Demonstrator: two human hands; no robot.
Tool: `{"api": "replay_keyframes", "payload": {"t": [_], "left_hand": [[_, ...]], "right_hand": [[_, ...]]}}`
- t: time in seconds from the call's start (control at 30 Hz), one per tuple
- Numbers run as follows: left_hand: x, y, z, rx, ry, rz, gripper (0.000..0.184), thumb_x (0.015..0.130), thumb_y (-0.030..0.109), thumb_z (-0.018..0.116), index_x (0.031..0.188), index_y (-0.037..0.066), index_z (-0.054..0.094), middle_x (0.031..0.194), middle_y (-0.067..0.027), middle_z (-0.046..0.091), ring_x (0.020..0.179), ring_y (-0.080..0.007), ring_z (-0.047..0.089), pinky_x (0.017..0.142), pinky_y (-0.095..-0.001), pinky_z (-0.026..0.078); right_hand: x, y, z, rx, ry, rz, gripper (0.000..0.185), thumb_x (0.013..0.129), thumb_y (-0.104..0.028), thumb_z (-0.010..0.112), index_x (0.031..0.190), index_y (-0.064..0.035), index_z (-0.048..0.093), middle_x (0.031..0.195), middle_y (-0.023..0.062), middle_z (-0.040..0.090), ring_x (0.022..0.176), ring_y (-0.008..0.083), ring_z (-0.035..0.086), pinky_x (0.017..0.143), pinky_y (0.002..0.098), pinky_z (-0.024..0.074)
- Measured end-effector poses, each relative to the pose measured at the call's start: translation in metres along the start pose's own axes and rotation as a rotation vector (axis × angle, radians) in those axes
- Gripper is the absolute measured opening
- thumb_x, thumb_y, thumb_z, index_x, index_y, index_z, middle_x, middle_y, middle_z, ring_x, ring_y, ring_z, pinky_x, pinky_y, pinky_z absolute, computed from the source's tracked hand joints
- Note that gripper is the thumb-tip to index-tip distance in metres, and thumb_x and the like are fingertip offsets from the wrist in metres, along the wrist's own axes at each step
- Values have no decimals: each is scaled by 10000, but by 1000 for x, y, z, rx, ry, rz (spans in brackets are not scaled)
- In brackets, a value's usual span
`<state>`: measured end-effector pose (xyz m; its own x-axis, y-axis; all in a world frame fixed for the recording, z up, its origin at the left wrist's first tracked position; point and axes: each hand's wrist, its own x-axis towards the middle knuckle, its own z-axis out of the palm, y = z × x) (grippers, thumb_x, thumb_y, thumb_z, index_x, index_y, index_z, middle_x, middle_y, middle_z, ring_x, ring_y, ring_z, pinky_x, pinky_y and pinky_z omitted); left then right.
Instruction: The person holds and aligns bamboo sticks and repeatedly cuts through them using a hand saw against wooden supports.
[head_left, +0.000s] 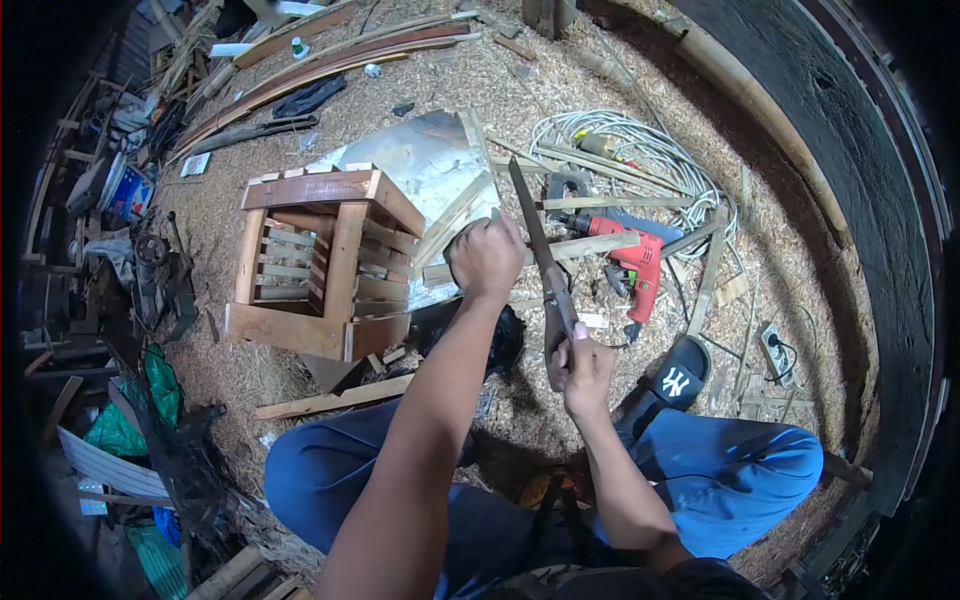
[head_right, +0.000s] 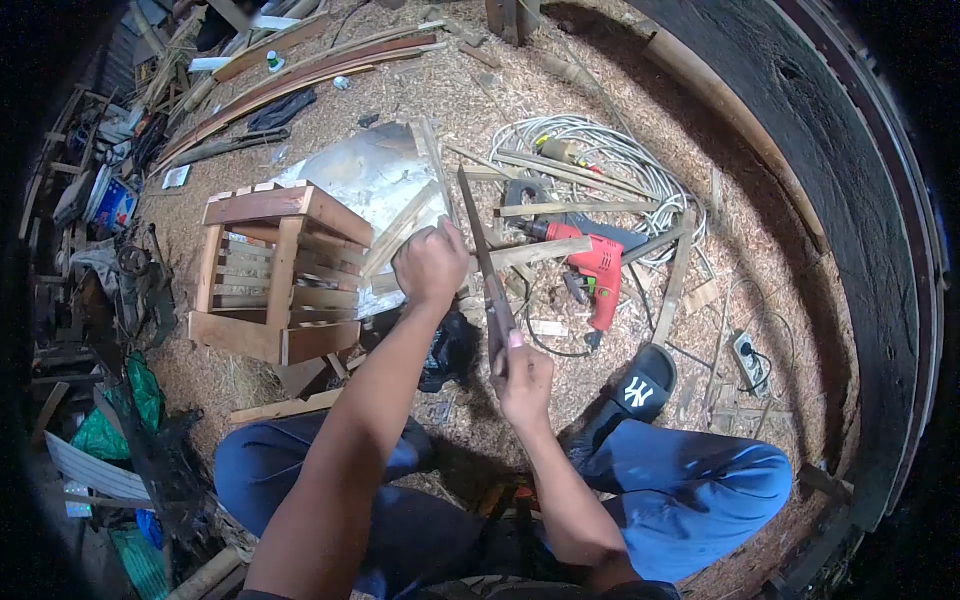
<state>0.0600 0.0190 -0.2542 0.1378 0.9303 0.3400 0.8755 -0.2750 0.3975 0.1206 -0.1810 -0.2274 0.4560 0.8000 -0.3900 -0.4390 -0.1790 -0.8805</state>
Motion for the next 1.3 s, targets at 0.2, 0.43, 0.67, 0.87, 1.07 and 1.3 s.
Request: {"api": "replay_keyframes", "payload": {"t": [0.2, 0.43, 0.67, 0.87, 1.07, 1.3], "left_hand": [[-2, -2, -12, -92, -67, -90, 387, 926, 283, 592, 659, 35, 721, 717, -209, 698, 670, -407, 690, 670, -516, 551], [-2, -35, -30, -303, -221, 404, 249, 828, 262, 674, 784, 41, 569, 827, -137, 591, 863, -376, 599, 745, -497, 481], [-15, -49, -26, -175, -221, 583, 221, 873, 244, 713, 983, 80, 612, 984, -92, 594, 1000, -329, 548, 866, -448, 433], [-31, -41, -26, -12, -200, 485, 305, 879, 293, 697, 1062, 59, 629, 1064, -111, 585, 1059, -320, 523, 926, -473, 391], [-45, -36, -23, 27, -66, 517, 210, 909, 247, 664, 994, 65, 604, 961, -132, 589, 966, -338, 564, 856, -447, 453], [-29, -16, -63, -166, -129, 475, 219, 959, 241, 617, 1088, 70, 567, 818, -190, 650, 808, -393, 657, 756, -485, 529]], "right_hand": [[8, 18, -12, -12, 21, -59, 559, 1092, -326, 422, 602, -55, 436, 478, 35, 393, 377, 130, 347, 387, 290, 261], [14, 28, -14, -90, 75, -144, 585, 1092, -332, 419, 567, -74, 425, 467, 36, 409, 363, 130, 366, 372, 297, 264], [-1, 22, -8, -370, 55, -335, 578, 1080, -359, 470, 594, -50, 517, 512, -32, 439, 475, 71, 394, 458, 288, 287], [-17, -25, -21, -310, 40, -446, 551, 1082, -313, 466, 597, -53, 491, 553, -30, 462, 508, 70, 392, 482, 288, 290], [-26, -36, -45, -179, 88, -446, 542, 1073, -280, 485, 587, -40, 504, 537, -24, 467, 507, 71, 420, 481, 286, 303], [-46, -82, -65, -299, 78, -557, 510, 1059, -275, 522, 617, -21, 532, 552, -17, 486, 519, 76, 429, 482, 297, 319]]}}
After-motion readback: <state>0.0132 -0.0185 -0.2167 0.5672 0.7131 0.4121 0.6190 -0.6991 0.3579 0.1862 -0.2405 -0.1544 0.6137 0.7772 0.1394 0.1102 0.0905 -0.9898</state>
